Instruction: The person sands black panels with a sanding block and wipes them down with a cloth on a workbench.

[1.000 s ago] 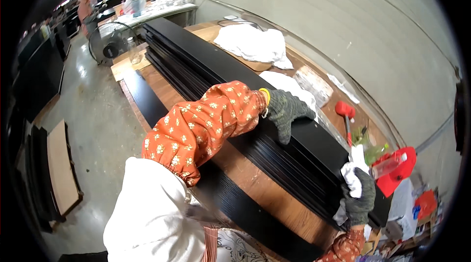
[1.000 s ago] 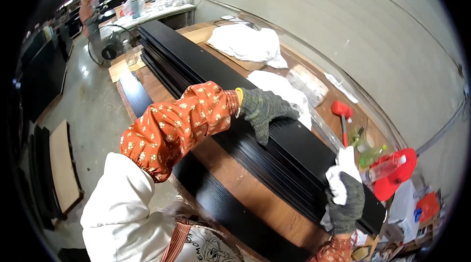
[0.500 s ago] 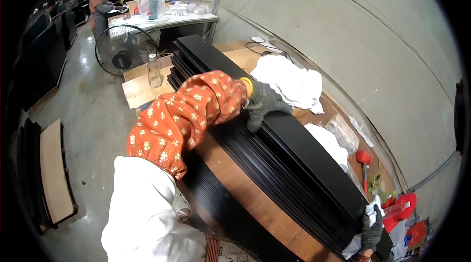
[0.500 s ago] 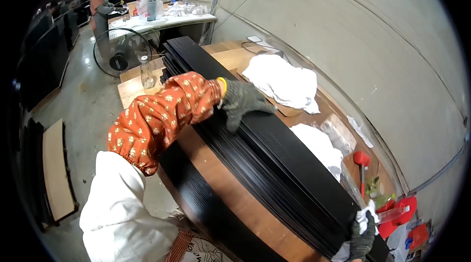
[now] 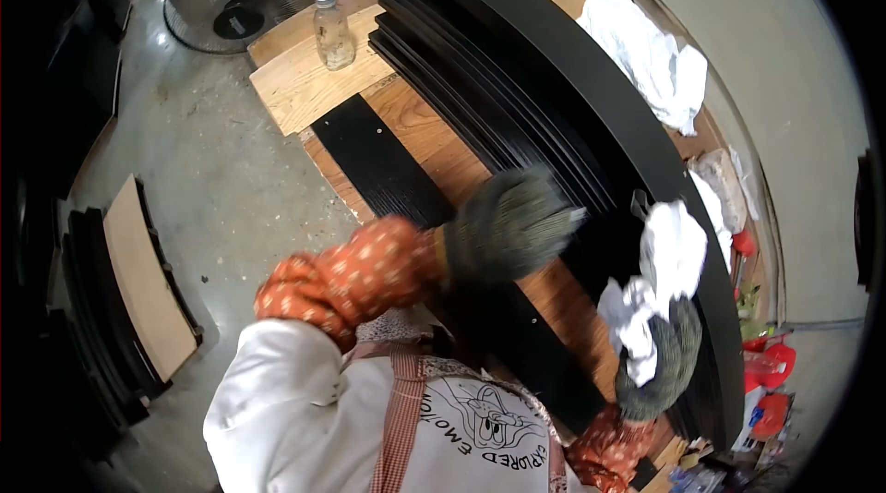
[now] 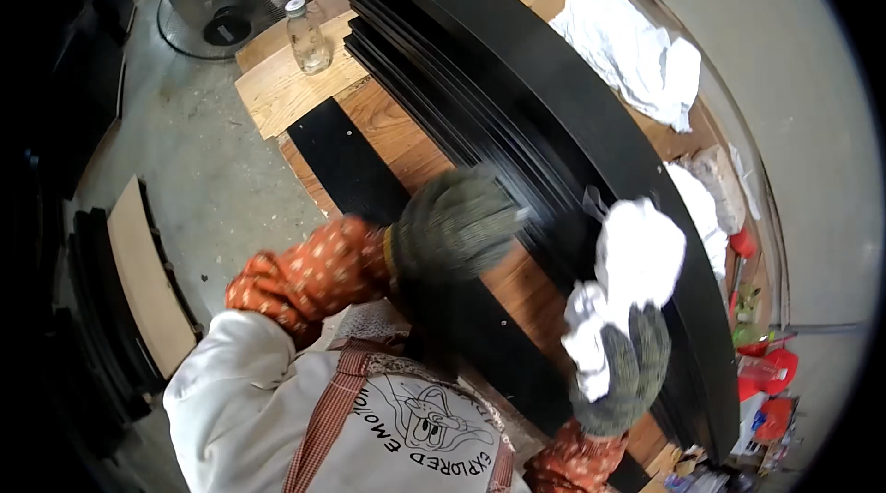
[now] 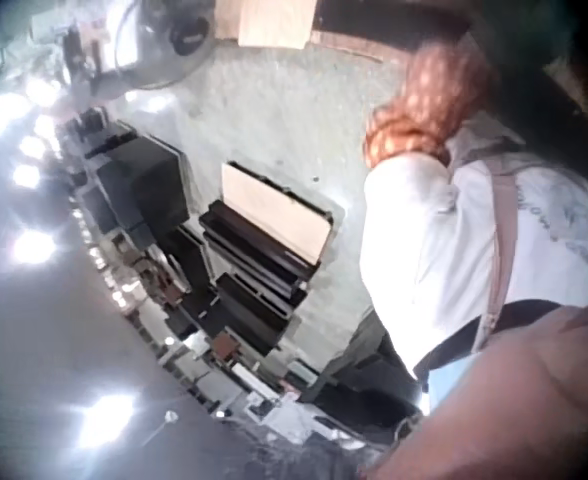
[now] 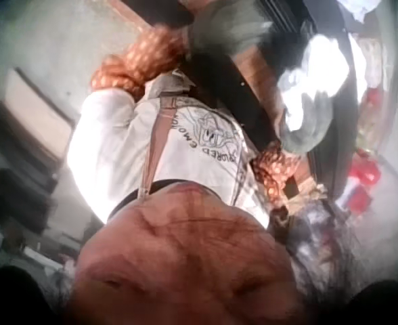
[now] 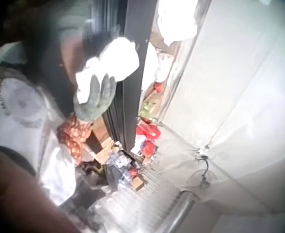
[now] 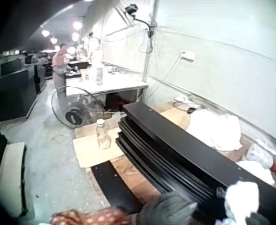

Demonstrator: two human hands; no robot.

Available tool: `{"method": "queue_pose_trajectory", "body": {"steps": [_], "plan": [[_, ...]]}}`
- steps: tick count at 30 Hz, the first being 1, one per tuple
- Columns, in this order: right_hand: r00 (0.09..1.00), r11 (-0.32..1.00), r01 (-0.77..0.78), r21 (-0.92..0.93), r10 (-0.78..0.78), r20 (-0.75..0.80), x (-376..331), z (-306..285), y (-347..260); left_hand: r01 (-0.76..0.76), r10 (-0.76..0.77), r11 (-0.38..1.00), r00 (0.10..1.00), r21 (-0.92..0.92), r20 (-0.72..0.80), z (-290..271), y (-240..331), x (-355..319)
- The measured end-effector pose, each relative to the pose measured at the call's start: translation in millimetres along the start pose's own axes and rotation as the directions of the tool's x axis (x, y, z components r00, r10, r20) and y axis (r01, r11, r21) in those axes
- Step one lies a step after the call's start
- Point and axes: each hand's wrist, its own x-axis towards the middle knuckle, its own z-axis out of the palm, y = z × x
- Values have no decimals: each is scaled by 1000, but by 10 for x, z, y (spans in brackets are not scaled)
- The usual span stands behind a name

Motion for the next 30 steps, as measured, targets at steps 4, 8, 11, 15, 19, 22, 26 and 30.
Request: {"method": "queue_pose_trajectory", "body": {"steps": [4,8,11,15,19,22,26,30], "plan": [[842,842,-538,35,534,81,-1058,19,-122,60,42,964,927,-258,372,-758,217,122],[758,803,-594,51,537,370,-1239,639,-532,58,280,894,700,-444,656,-786,350,320],[735,884,-468,-7,393,553,-1469,1218,-654,11,268,933,642,-359,718,-803,272,-35],[631,645,-639,-419,751,195,-2689,700,-75,-13,368,887,624,-462,689,-804,324,-54],[195,126,-955,-267,949,-249,-4183,-479,735,-72,375,901,624,-428,686,-769,238,-232],[122,-140,-749,-647,931,-343,-4929,-734,1058,-96,290,949,636,-300,715,-657,599,-417],[293,392,-754,-526,919,265,-3778,-203,781,-100,397,893,634,-438,664,-511,2117,-243],[348,348,-937,-25,937,25,-4527,-183,1240,-125,414,891,623,-437,664,-322,3033,-255]]}}
